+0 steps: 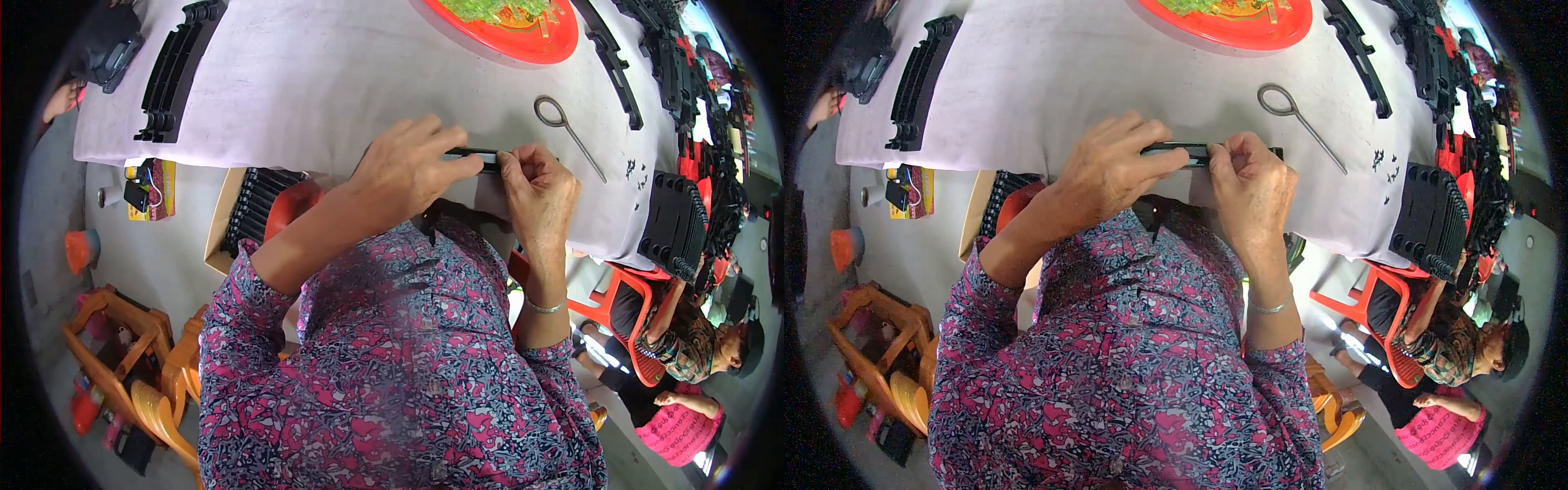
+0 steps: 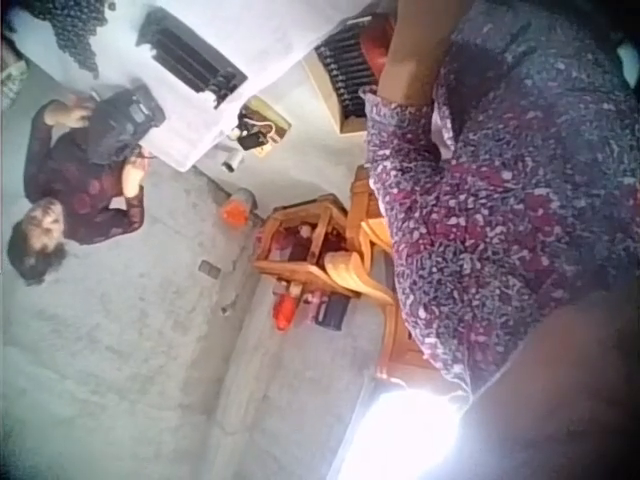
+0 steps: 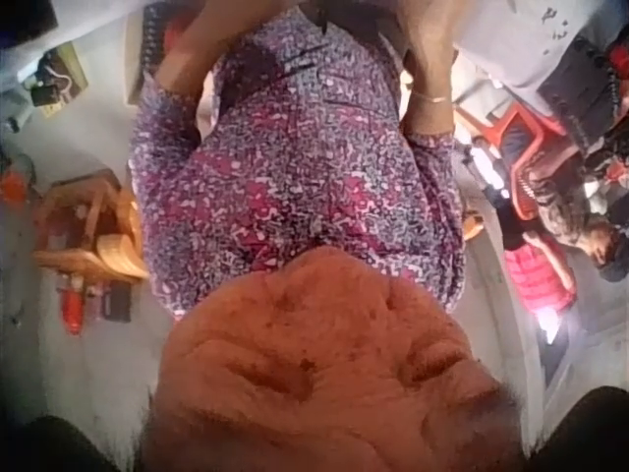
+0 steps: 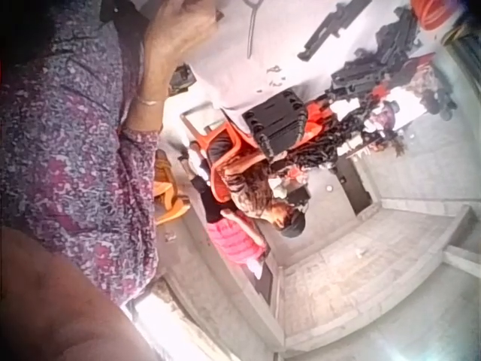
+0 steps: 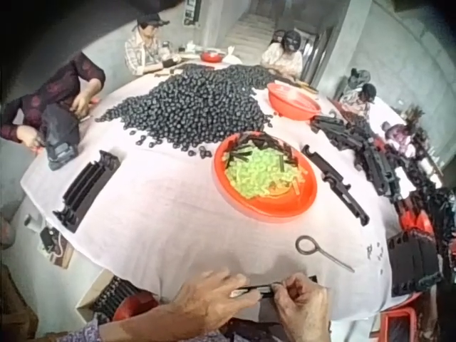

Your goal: The person assembles small components and seals into a plastic housing for printer cartridges, using an assembly hook to place gears, seals, and black beads into the housing.

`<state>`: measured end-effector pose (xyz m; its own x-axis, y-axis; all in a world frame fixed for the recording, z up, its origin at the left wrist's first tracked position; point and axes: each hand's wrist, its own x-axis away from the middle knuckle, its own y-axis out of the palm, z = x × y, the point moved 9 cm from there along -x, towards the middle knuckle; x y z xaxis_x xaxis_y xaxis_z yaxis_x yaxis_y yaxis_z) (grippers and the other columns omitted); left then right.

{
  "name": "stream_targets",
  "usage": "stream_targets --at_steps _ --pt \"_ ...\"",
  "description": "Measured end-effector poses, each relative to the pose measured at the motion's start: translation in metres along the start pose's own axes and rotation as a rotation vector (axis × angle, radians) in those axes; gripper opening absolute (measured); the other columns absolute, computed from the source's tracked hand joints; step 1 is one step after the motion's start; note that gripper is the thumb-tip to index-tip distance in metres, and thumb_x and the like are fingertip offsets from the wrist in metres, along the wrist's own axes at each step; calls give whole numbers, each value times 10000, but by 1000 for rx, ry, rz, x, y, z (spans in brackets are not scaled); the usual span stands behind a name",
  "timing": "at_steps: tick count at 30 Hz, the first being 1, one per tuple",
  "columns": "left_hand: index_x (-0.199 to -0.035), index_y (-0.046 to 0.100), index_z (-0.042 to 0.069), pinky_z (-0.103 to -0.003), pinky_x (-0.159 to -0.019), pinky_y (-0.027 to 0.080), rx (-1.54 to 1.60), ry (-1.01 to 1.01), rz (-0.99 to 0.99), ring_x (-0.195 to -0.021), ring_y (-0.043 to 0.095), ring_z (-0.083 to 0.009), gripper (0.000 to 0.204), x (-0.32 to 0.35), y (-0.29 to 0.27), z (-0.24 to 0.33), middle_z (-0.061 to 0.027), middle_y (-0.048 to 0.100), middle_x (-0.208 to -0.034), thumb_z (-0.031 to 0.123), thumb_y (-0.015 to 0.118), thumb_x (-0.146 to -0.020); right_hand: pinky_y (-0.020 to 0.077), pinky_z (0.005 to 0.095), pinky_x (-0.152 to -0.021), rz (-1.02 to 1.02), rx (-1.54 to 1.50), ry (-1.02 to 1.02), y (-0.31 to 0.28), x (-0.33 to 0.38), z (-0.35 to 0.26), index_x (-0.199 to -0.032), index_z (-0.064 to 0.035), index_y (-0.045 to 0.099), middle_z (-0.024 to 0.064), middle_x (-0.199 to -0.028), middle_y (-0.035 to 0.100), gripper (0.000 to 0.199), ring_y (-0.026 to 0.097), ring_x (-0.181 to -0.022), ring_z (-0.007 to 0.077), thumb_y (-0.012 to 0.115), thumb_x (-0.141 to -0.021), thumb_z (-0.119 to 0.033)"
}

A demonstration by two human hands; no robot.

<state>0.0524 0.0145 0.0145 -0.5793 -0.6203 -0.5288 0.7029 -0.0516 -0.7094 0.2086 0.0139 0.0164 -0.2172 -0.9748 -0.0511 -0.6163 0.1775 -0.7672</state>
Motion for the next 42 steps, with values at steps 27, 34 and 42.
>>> stream_targets --at_steps 27,34,42 --pt "-987 706 202 -319 -630 469 -202 -48 -28 -771 545 -177 306 6 6 -1 35 580 -897 140 764 -693 480 273 -586 198 -378 -12 3 24 31 -973 -21 710 44 -727 637 200 576 -622 114 785 -792 -59" --pt "-1017 702 189 -343 -631 456 -137 -67 -22 -765 546 -198 318 7 5 -2 21 597 -911 126 757 -710 462 348 -724 181 12 -551 -8 26 -23 -925 -67 718 56 -877 616 301 545 -811 236 814 -640 -44" --pt "-989 681 132 -360 -650 469 66 -110 47 -787 569 -234 322 12 2 -13 -16 626 -927 92 796 -691 424 343 -739 170 77 -621 -7 19 -26 -881 -79 728 41 -893 625 284 531 -824 223 837 -624 -126"
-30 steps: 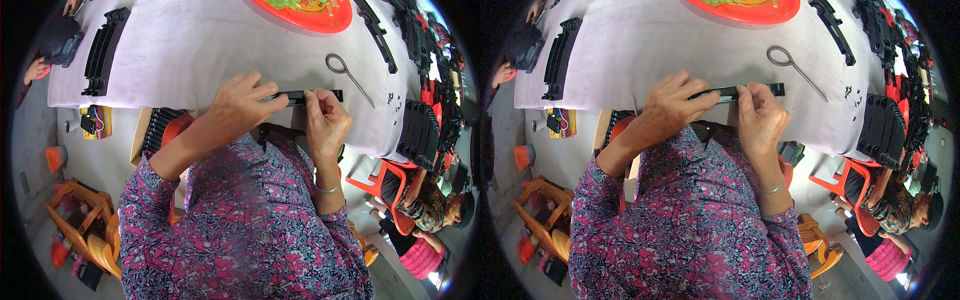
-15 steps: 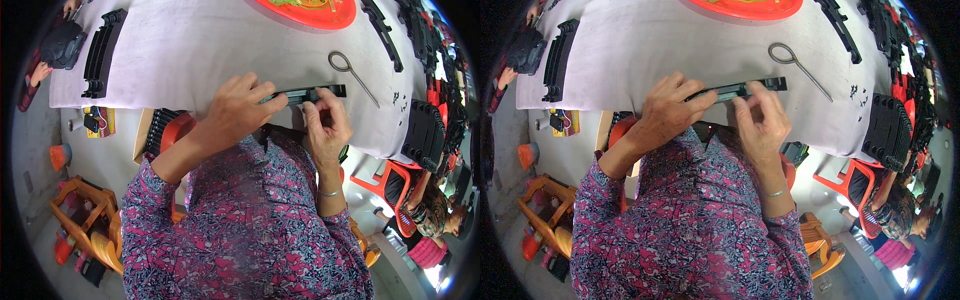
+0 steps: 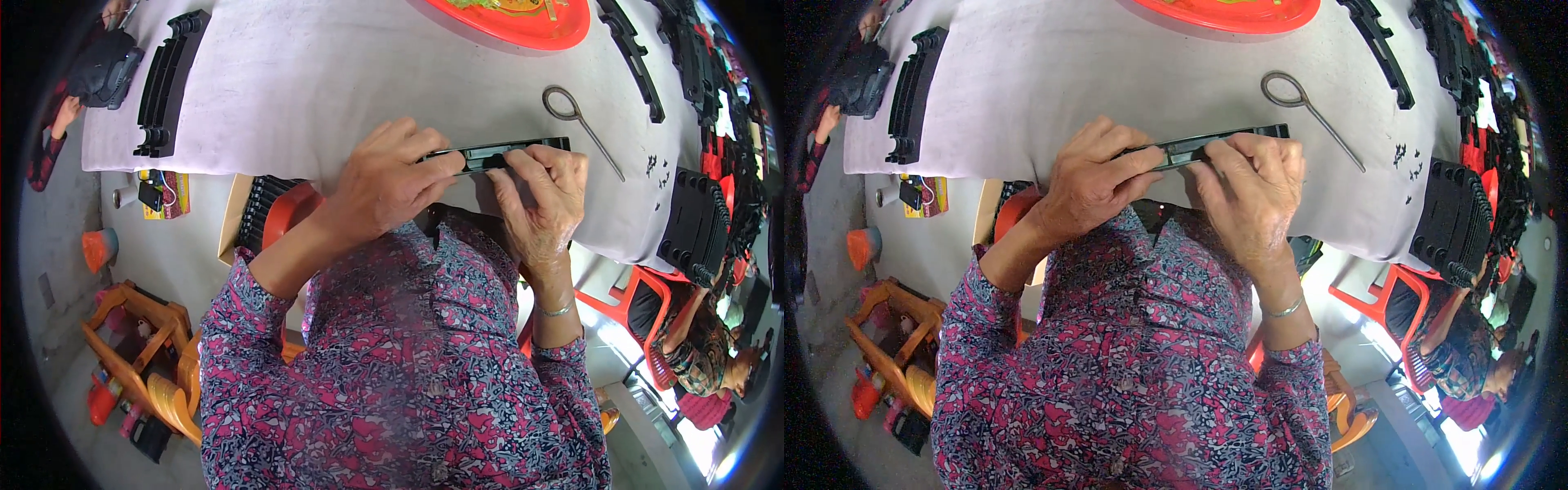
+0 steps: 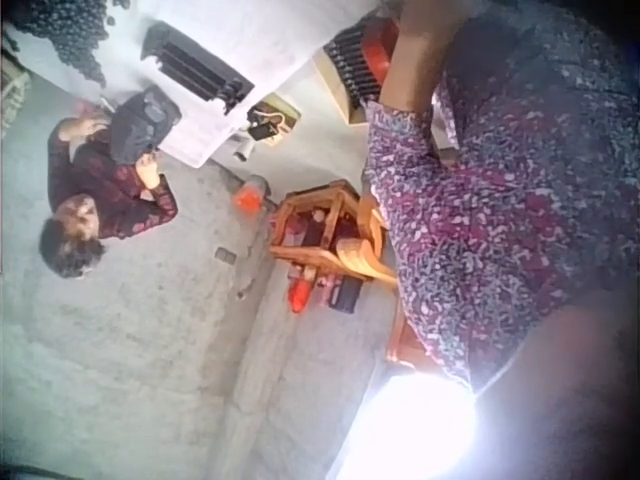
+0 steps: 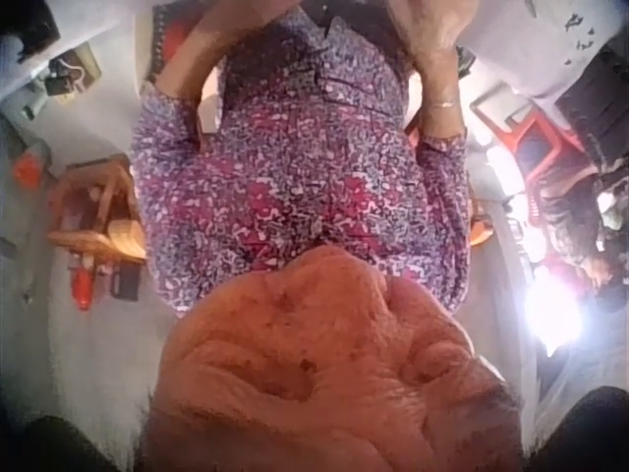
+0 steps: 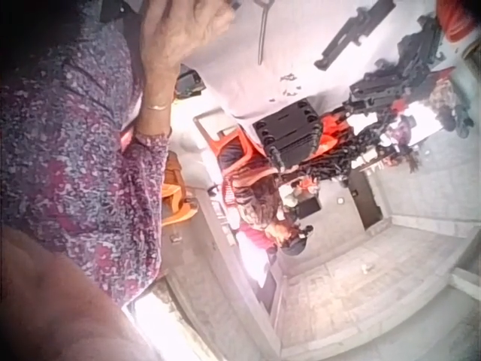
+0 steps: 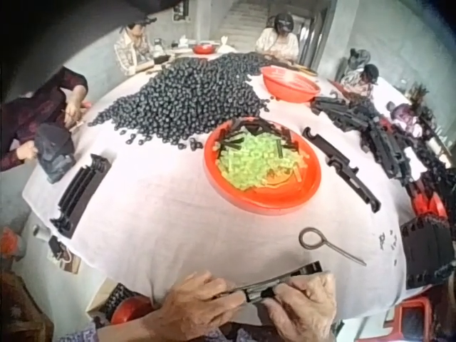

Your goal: The person assembles small components and seals into a plastic housing for printer cartridges, using an assembly hook to place gears, seals, and black beads into the housing.

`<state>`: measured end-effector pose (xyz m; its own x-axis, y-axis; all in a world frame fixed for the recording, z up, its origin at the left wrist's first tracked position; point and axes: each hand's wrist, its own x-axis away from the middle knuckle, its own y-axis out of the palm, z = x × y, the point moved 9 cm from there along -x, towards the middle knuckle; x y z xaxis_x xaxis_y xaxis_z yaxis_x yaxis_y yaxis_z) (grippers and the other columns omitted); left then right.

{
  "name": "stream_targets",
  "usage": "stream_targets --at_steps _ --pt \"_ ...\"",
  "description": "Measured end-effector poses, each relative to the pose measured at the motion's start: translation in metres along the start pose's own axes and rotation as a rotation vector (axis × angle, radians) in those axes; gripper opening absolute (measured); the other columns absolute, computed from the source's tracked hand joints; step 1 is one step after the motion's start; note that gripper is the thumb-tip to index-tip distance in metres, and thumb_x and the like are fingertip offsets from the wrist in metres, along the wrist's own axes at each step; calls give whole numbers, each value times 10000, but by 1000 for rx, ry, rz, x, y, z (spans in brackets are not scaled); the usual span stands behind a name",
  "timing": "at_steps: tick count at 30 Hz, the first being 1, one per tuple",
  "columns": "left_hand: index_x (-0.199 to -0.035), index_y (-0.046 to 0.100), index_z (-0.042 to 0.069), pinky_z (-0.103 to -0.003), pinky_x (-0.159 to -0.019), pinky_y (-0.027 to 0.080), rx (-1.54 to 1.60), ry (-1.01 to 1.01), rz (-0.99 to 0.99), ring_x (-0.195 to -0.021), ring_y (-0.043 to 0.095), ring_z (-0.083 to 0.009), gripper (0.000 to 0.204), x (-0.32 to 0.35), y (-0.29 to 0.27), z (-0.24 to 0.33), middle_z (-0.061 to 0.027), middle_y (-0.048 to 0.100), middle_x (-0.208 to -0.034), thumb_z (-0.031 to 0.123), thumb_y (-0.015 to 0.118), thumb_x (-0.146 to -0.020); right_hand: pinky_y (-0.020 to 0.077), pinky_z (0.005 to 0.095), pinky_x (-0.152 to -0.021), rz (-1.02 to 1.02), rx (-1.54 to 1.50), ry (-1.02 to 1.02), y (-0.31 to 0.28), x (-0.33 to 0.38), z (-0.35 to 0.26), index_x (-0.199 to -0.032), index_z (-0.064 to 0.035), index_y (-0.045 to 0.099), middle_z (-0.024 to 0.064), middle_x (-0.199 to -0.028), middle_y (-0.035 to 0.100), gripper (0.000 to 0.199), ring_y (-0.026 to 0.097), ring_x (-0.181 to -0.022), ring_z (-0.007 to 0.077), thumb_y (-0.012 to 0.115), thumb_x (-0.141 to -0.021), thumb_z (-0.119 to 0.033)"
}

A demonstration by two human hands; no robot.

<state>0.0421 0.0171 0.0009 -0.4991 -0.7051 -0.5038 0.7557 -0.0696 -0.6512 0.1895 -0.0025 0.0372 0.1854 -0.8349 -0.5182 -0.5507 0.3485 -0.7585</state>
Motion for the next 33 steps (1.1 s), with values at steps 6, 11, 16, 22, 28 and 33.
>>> stream_targets --at_steps 6,11,16,22,28,33 --pt "-959 679 113 -360 -678 489 24 -18 -9 -820 586 -246 305 -1 -2 -1 -40 633 -938 91 807 -683 427 368 -774 -78 86 156 3 4 9 -983 -45 718 77 -963 593 335 521 -883 253 821 -685 -156" --pt "-952 690 106 -362 -695 489 20 -27 -2 -830 591 -248 290 -2 -3 0 -40 636 -943 100 803 -686 420 398 -796 -131 138 240 8 3 11 -1006 -27 708 97 -985 556 283 509 -906 271 761 -763 -163" --pt "-956 695 99 -370 -724 484 0 -42 -21 -848 593 -251 284 -3 -2 2 -39 636 -948 107 797 -691 419 409 -799 -125 194 290 9 1 8 -980 -21 706 104 -976 553 233 514 -907 278 722 -802 -172" --pt "-954 700 89 -381 -744 479 -32 -49 -38 -880 582 -250 265 -2 0 2 -41 631 -973 110 783 -703 414 402 -779 -162 225 296 11 -4 2 -940 -33 712 92 -965 553 261 518 -913 276 752 -775 -231" --pt "-960 703 91 -383 -755 477 -34 -31 -33 -881 578 -247 261 -3 1 4 -39 626 -974 125 778 -712 408 398 -757 -91 213 354 13 -7 7 -834 -42 719 71 -889 563 212 532 -871 268 772 -752 -230" --pt "-958 705 97 -383 -742 477 -45 -51 -56 -875 579 -240 271 -4 1 4 -27 626 -958 133 785 -702 418 372 -740 51 85 360 7 3 18 -849 -61 743 66 -854 582 145 561 -825 240 783 -742 -151"
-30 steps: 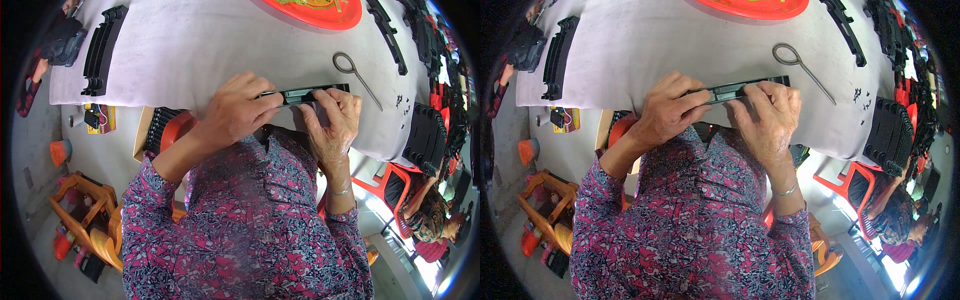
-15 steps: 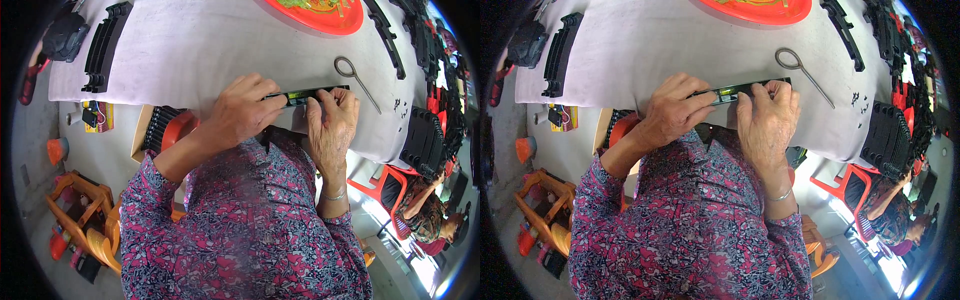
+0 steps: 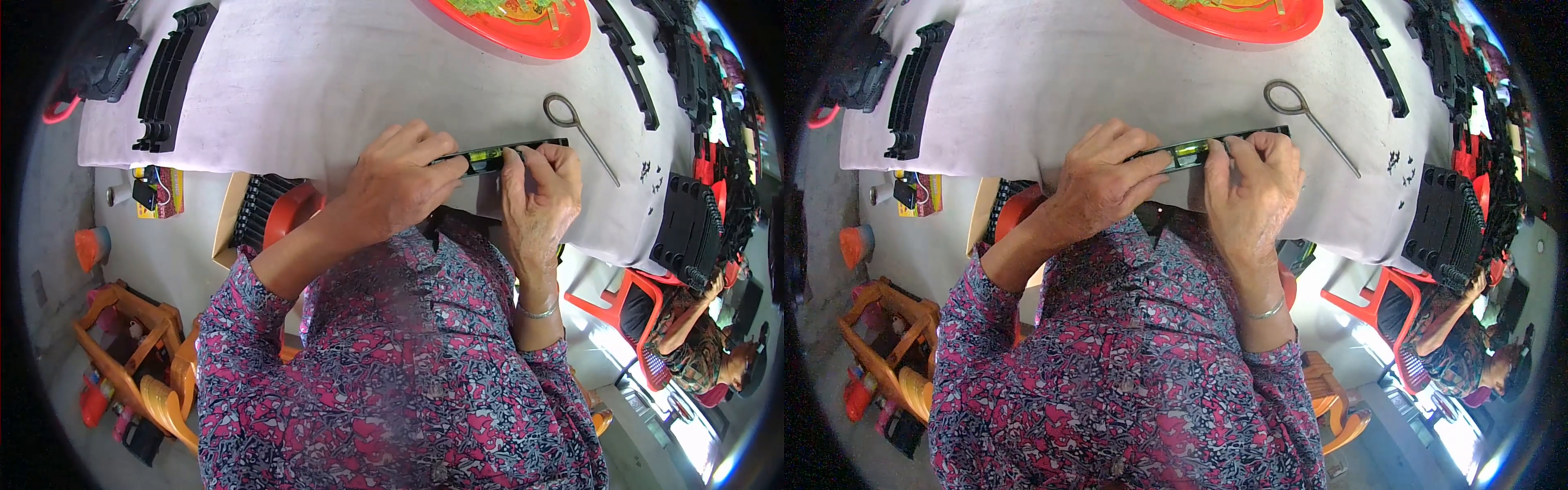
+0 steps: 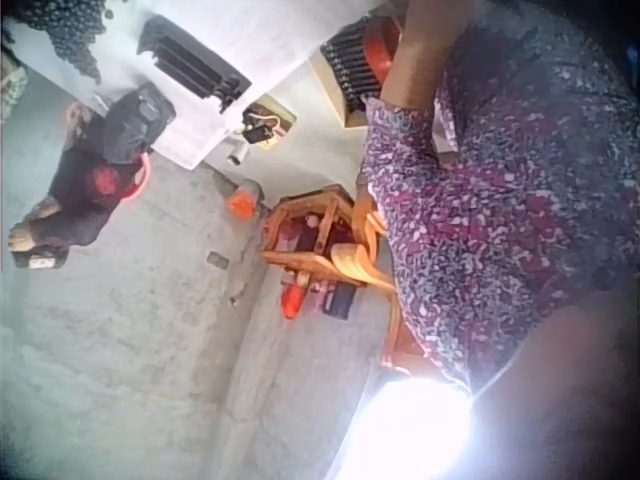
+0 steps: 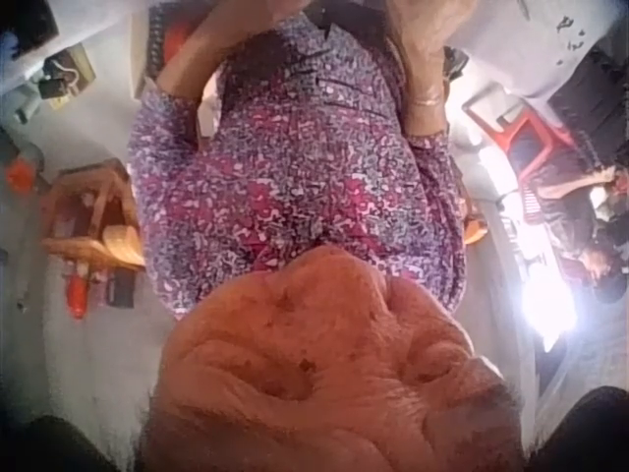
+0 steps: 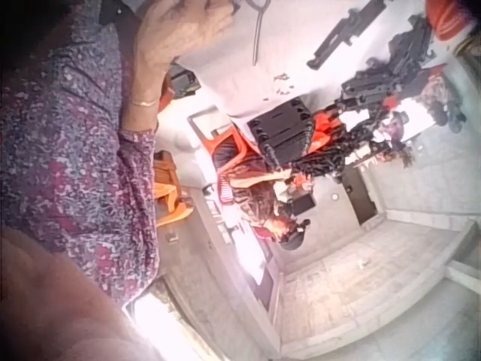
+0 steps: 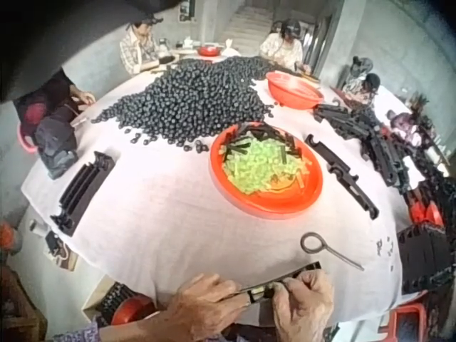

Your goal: The person assembles small components and seals into a plastic housing for printer cartridges, using an assembly hook to place gears, seals, and black beads into the housing.

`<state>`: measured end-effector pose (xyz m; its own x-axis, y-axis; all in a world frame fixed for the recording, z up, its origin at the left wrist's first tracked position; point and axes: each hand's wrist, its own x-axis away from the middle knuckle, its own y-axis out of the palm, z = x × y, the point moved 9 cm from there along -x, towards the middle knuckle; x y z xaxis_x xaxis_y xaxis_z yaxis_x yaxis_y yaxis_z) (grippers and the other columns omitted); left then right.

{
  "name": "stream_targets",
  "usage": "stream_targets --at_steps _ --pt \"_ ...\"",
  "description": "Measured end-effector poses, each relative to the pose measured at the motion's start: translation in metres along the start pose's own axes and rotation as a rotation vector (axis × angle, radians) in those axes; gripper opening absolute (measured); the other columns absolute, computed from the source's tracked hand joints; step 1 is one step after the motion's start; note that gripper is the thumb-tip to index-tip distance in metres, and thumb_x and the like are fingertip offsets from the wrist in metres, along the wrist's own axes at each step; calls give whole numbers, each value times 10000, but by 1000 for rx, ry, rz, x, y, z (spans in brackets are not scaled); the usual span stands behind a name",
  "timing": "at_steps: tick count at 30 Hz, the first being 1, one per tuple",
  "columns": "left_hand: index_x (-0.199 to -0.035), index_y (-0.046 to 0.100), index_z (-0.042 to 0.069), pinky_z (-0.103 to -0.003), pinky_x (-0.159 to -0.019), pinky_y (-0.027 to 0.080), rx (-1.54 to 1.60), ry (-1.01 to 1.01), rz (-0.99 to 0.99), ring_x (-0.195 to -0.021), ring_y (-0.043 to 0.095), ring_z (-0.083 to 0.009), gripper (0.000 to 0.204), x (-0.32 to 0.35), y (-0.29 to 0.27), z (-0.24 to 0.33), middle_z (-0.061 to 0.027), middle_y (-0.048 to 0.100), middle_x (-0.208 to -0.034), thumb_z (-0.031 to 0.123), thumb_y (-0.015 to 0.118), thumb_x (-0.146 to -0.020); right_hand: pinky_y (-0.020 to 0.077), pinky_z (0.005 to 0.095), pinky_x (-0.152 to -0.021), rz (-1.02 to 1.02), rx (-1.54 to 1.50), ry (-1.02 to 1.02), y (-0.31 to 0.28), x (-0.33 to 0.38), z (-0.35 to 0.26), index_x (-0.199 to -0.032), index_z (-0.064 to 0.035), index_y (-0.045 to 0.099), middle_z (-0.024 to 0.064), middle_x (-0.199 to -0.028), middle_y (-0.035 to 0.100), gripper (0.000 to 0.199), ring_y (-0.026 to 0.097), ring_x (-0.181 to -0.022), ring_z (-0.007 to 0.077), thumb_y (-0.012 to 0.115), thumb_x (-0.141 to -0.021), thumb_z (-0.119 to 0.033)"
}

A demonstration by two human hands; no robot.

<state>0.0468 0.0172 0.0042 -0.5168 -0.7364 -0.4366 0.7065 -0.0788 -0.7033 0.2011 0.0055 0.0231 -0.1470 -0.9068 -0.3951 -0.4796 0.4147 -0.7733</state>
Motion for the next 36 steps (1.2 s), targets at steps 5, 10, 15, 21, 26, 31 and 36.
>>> stream_targets --at_steps 5,10,15,21,26,31,36 --pt "-986 708 79 -367 -787 489 90 -48 14 -938 581 -273 283 -1 -6 -2 -84 614 -1051 142 796 -725 437 338 -710 177 -31 -98 -24 6 -5 -899 -88 762 46 -855 577 229 562 -789 208 819 -678 -61" --pt "-1012 704 44 -352 -864 480 273 -100 193 -1003 574 -296 258 -6 -29 9 -147 576 -1158 148 771 -785 405 333 -692 142 -91 -274 -27 10 -33 -862 -94 752 18 -841 574 275 542 -768 192 854 -608 -81" --pt "-947 694 53 -372 -866 404 348 -217 156 -981 553 -268 229 -8 -25 7 -88 601 -1047 254 725 -843 388 347 -672 53 -166 -486 -26 6 -63 -854 -66 732 19 -821 571 327 538 -756 203 838 -548 -115" --pt "-985 677 -8 -301 -853 451 506 -229 7 -973 565 -201 142 -8 -21 8 -98 596 -1052 100 671 -893 407 350 -647 -7 -256 -610 -30 2 -65 -854 -53 722 34 -841 562 324 550 -744 210 829 -551 -93" --pt "-988 680 -7 -281 -828 461 675 -247 3 -948 578 -165 113 -8 -23 4 -76 607 -1029 54 671 -894 418 347 -631 -45 -290 -691 -30 0 -67 -852 -66 714 34 -844 553 327 549 -717 213 839 -550 -91" --pt "-984 686 -7 -265 -819 462 722 -273 -19 -941 579 -144 112 -9 -22 3 -61 609 -1018 30 685 -879 433 335 -621 -72 -303 -688 -25 -5 -65 -832 -68 698 46 -854 555 336 556 -744 225 855 -537 -102" --pt "-963 691 -8 -236 -743 466 829 -395 8 -886 572 -103 99 -6 -20 -8 -43 605 -990 -12 670 -866 477 348 -683 -114 -239 -589 -25 -14 -64 -909 -67 695 56 -907 574 408 572 -823 246 858 -536 -92"
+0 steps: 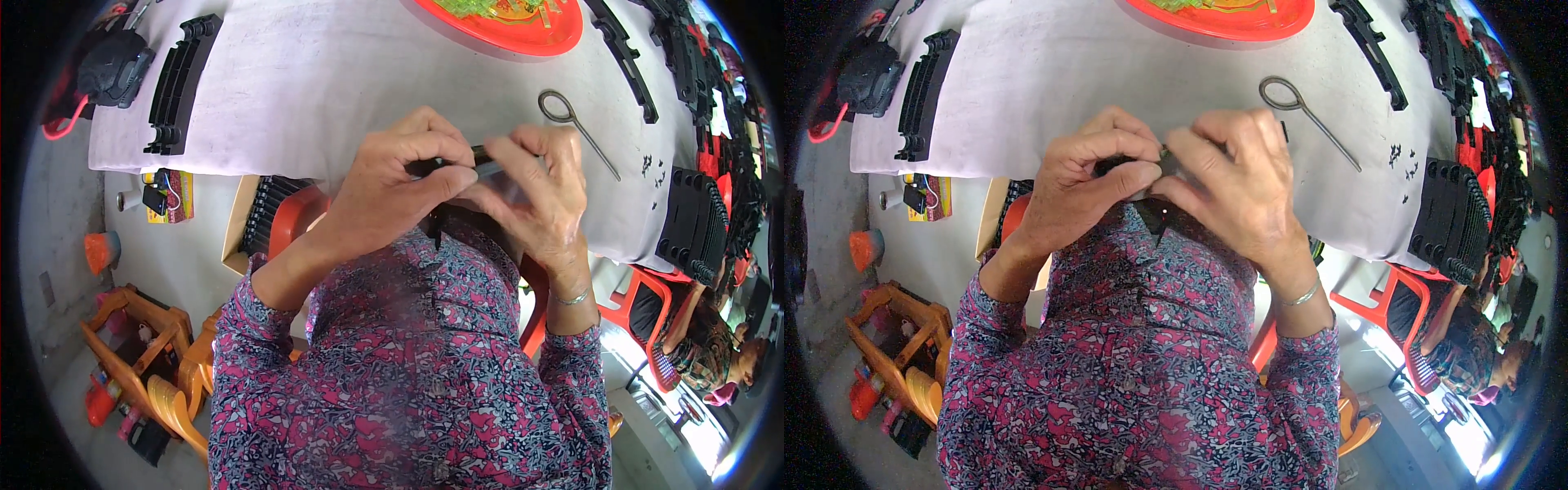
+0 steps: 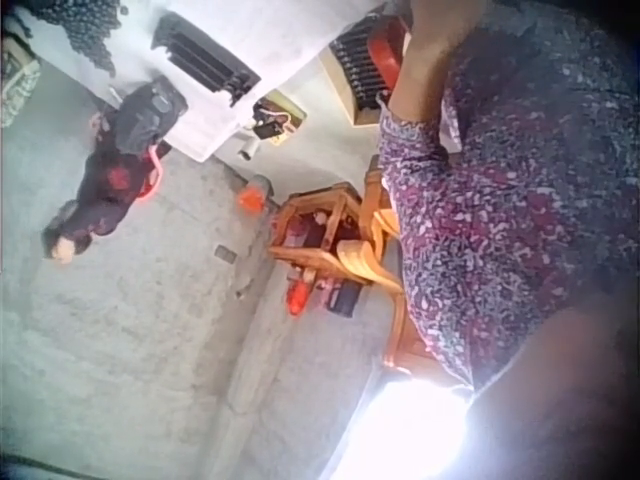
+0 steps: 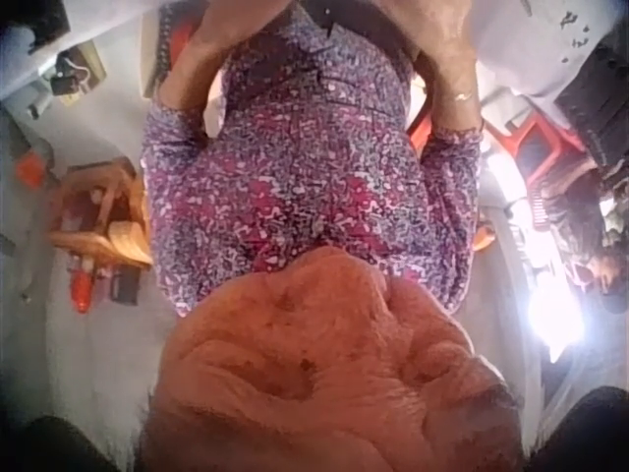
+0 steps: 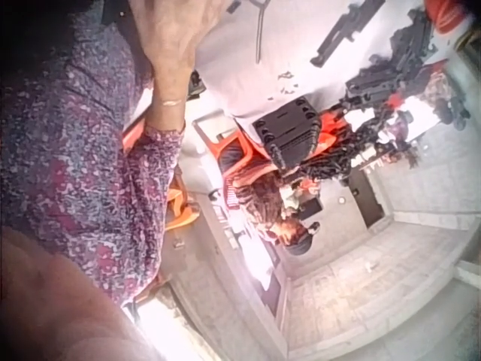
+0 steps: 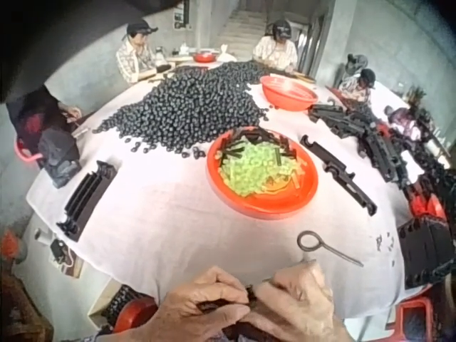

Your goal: The person assembles small components and seals into a plastic housing for printer cartridges, using an assembly hook to place gears, seals, and black beads into the housing.

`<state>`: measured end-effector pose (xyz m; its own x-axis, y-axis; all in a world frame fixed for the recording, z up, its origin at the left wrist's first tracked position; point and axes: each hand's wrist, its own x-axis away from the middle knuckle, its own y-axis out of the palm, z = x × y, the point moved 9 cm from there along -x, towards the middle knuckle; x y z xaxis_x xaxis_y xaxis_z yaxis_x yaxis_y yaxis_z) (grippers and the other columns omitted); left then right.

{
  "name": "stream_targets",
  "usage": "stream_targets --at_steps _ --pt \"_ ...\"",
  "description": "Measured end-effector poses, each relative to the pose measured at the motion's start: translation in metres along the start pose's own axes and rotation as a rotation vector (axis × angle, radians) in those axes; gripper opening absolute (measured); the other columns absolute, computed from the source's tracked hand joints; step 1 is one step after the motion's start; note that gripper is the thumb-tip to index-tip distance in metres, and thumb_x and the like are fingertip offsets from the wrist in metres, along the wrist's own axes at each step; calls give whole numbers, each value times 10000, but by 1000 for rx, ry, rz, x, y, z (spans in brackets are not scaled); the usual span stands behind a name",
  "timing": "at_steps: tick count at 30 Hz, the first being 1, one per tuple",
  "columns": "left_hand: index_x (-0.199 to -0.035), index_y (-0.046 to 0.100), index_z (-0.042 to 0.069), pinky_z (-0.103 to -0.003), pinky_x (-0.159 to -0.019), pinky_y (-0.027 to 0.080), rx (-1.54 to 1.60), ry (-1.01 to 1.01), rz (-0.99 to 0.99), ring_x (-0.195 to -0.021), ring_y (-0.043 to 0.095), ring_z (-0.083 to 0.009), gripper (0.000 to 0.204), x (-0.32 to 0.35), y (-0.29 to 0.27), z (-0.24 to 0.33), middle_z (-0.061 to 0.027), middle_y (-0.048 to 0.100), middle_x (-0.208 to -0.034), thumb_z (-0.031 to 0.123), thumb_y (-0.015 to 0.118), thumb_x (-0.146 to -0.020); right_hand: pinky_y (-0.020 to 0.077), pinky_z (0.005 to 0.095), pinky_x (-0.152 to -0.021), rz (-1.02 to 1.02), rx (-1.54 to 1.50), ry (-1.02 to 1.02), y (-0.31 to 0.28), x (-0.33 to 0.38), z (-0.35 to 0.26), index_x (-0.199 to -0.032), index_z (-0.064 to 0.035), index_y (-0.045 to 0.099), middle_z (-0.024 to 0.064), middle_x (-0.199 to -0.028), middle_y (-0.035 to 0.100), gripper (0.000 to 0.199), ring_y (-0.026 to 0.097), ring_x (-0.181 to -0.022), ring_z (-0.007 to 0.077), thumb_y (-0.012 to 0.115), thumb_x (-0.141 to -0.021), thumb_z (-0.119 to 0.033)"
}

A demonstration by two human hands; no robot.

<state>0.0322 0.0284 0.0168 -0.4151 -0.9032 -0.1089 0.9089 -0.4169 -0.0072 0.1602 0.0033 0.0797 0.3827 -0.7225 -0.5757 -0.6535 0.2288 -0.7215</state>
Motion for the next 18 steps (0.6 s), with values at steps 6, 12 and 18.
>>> stream_targets --at_steps 6,12,18 --pt "-949 693 3 -226 -704 448 -149 22 54 -856 569 -95 99 0 -6 0 -34 612 -958 -14 679 -852 499 242 -663 -21 -412 592 6 29 53 -955 1 670 48 -857 625 210 597 -726 100 775 -773 -6" --pt "-915 687 9 -252 -738 454 -215 96 -3 -856 586 -129 86 -1 3 4 -47 614 -948 -17 693 -834 474 216 -680 15 -693 745 16 42 50 -892 24 666 7 -861 622 48 573 -745 59 694 -855 39" --pt "-1004 680 25 -325 -750 477 -531 256 74 -897 604 -250 275 0 2 18 -95 609 -968 40 764 -743 403 182 -630 62 -738 959 15 63 67 -862 2 669 -58 -785 575 26 491 -705 14 675 -886 11"
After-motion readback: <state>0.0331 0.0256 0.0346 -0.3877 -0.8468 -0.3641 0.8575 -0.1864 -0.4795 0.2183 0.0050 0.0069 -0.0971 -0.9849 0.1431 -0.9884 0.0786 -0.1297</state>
